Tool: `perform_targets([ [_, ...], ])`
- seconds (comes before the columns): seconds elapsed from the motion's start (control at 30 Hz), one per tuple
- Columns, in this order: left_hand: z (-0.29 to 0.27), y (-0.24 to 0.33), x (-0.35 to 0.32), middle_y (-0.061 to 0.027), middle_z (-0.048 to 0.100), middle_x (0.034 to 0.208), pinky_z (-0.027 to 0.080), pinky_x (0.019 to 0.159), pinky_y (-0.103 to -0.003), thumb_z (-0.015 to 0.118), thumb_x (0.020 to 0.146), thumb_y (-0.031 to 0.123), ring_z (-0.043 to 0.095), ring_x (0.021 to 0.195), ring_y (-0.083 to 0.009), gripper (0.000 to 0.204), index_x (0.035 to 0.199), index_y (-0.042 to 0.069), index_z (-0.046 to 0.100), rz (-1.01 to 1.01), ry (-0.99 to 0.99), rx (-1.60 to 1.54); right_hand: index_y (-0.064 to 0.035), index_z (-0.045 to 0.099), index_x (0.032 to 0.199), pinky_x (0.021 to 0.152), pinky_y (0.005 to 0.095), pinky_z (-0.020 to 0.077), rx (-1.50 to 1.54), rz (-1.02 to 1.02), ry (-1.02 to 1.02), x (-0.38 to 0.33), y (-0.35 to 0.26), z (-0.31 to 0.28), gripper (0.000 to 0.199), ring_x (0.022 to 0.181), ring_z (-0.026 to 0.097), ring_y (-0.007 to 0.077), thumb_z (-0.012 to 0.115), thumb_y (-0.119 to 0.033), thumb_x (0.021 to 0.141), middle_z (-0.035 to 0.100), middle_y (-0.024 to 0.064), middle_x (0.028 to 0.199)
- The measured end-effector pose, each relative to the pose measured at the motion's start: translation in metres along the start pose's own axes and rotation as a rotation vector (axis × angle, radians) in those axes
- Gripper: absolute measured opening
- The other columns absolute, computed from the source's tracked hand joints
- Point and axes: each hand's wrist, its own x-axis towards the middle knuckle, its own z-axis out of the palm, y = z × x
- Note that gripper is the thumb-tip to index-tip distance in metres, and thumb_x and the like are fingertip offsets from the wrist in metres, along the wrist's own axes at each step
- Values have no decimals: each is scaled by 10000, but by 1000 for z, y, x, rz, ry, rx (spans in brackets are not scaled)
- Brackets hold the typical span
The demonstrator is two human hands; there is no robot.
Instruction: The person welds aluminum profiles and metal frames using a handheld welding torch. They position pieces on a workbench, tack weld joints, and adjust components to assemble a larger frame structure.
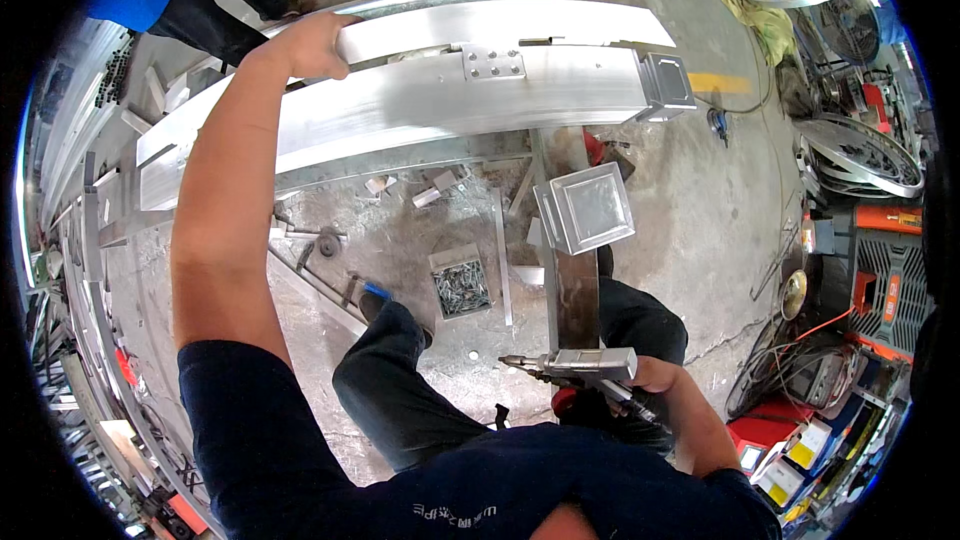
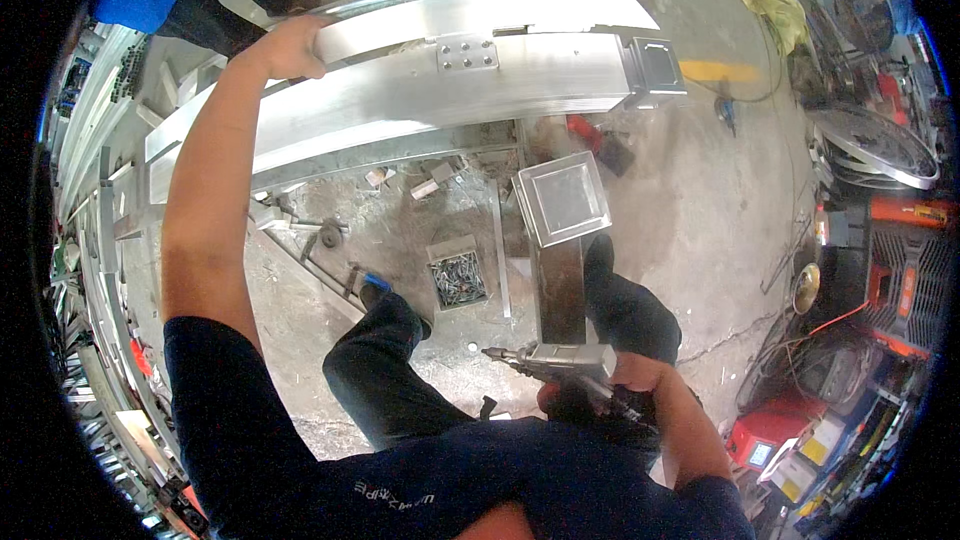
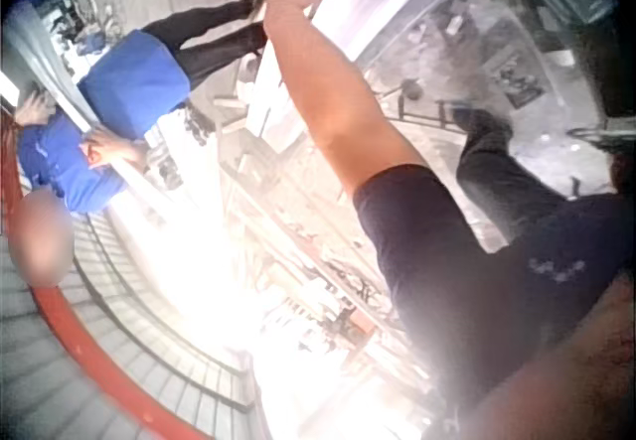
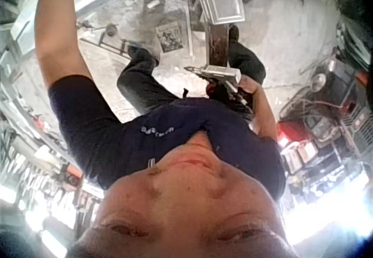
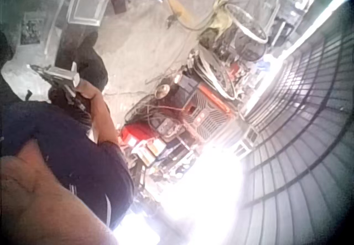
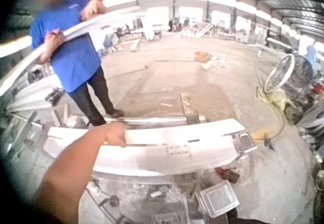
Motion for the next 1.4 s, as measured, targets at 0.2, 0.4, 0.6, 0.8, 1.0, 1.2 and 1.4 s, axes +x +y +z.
perform_targets([
  [0.2,0,-9,-5,-239,720,1103,548,916,-400,771,602,103,700,984,-355,726,1299,-25,614,-33,67,48,14,530,1349,776,449,560,89,-70,-9,1,-14,-1,492,865,694,312,650,-293,983,691,177,961],
  [0.4,3,-24,-2,-241,710,1109,549,917,-394,769,610,109,695,1007,-333,764,1335,-47,587,-83,-28,-65,-16,622,1254,935,430,499,-103,-106,3,-5,-6,-1,437,1069,648,309,681,-241,885,682,192,1147],
  [0.6,-9,-34,-12,-235,703,1188,524,976,-400,792,631,139,679,1095,-349,746,1348,30,616,-183,14,97,-7,528,1361,823,476,557,-218,-126,84,-5,-77,-1,426,896,692,319,619,-181,983,694,185,1029],
  [0.8,-17,-33,-5,-243,681,1222,515,985,-398,802,624,153,658,1139,-349,709,1291,-18,633,-238,-79,-11,-3,515,1370,777,431,562,218,28,-39,-12,-46,4,437,864,695,301,594,-217,997,697,182,985],
  [1.0,-10,-46,-13,-239,680,1227,503,999,-392,801,637,163,651,1144,-373,704,1288,-41,628,-145,72,-54,-66,607,1332,1083,376,427,-377,79,34,3,-75,10,447,1298,554,276,637,-208,910,580,187,1409],
  [1.2,8,-70,-5,-252,674,1241,484,1022,-401,864,712,408,641,1178,-371,794,1331,-23,616,-248,167,-203,-45,602,1324,1082,403,428,-684,-303,-12,-4,30,-11,407,1272,581,287,602,-219,956,633,170,1340],
  [1.4,13,-63,-10,-224,654,1304,463,1051,-455,706,824,661,613,1216,-385,825,1355,36,620,-323,265,-65,-40,607,1297,1059,417,437,-332,133,118,5,-43,7,389,1238,602,325,602,-254,972,675,184,1237],
])
